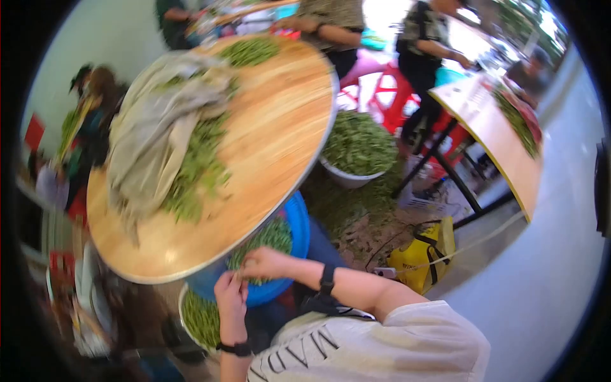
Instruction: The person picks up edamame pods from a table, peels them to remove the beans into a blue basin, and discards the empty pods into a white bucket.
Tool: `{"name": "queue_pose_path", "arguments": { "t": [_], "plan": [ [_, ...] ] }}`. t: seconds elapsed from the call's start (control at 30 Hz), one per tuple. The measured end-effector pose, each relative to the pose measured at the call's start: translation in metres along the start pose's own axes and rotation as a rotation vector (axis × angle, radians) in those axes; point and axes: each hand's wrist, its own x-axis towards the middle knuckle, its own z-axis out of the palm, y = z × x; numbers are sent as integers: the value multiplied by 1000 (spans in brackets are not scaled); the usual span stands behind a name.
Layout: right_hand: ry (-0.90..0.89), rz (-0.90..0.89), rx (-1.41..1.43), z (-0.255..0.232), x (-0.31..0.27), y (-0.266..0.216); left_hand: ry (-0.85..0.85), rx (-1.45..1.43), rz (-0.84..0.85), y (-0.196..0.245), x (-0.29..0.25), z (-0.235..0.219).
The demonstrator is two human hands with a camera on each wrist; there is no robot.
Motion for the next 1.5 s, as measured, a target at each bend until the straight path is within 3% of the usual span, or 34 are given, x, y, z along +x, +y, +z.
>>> {"name": "queue_pose_path", "arguments": {
  "t": [0.03, 0.1, 0.17, 0.2, 0.27, 0.37, 0.43, 0.47, 0.5, 0.57, 0.67, 0.73, 0.8, 0.87, 0.93, 1.03, 1.2, 1.3, 1.4, 1.43, 1.5],
  "plan": [
    [-43, 76, 294, 0, 0, 2, -9, -42, -11, 3, -1, 1],
    [5, 134, 428, 4, 3, 8, -2, -63, -24, 0, -1, -5],
    [89, 82, 124, 0, 6, 1, 16, 1, -33, -8, 0, -20],
    [220, -135, -276, 0, 10, 15, 105, 57, -5, -8, -1, -30],
    [191, -222, -715, -6, 3, 12, 263, 173, 35, -9, -6, -57],
    [-163, -183, -548, -30, -9, -60, 481, 300, 90, -18, -18, -111],
    [-46, -233, -419, -47, 0, -101, 614, 647, 14, -23, -27, -142],
    [112, -283, -511, -54, 15, -103, 652, 818, -32, -18, -32, -148],
    [261, -217, -612, -60, 30, -115, 617, 1064, 41, -26, -36, -163],
    [415, -258, -835, -72, 66, -112, 521, 1550, 208, -44, -38, -189],
    [371, -176, -963, -73, 97, -95, 251, 576, -145, 29, -36, -118],
    [386, -263, -822, -72, 99, -95, 79, 351, -118, 63, -34, -82],
    [373, -322, -668, -66, 91, -97, 31, 198, -27, 89, -33, -42],
    [347, -362, -499, -52, 73, -112, 52, 26, 114, 98, -19, -10],
    [326, -450, -525, -36, 59, -113, 130, -264, 163, 101, -2, 16],
    [291, -535, -508, -15, 38, -103, 76, -398, 201, 91, 15, 23],
    [123, -508, -362, -17, 23, -101, 139, -252, 268, 85, 3, 21],
    [44, -15, 69, -24, 18, -105, 134, -133, 292, 80, -5, 13],
    [-44, 129, 163, -25, 19, -109, 98, -60, 236, 78, -14, 12],
    [-78, 101, 200, -22, 21, -101, 87, -44, 208, 78, -17, 12],
    [-126, 111, 202, -17, 19, -98, 137, 177, 371, 69, -19, 13]
  ]
}}
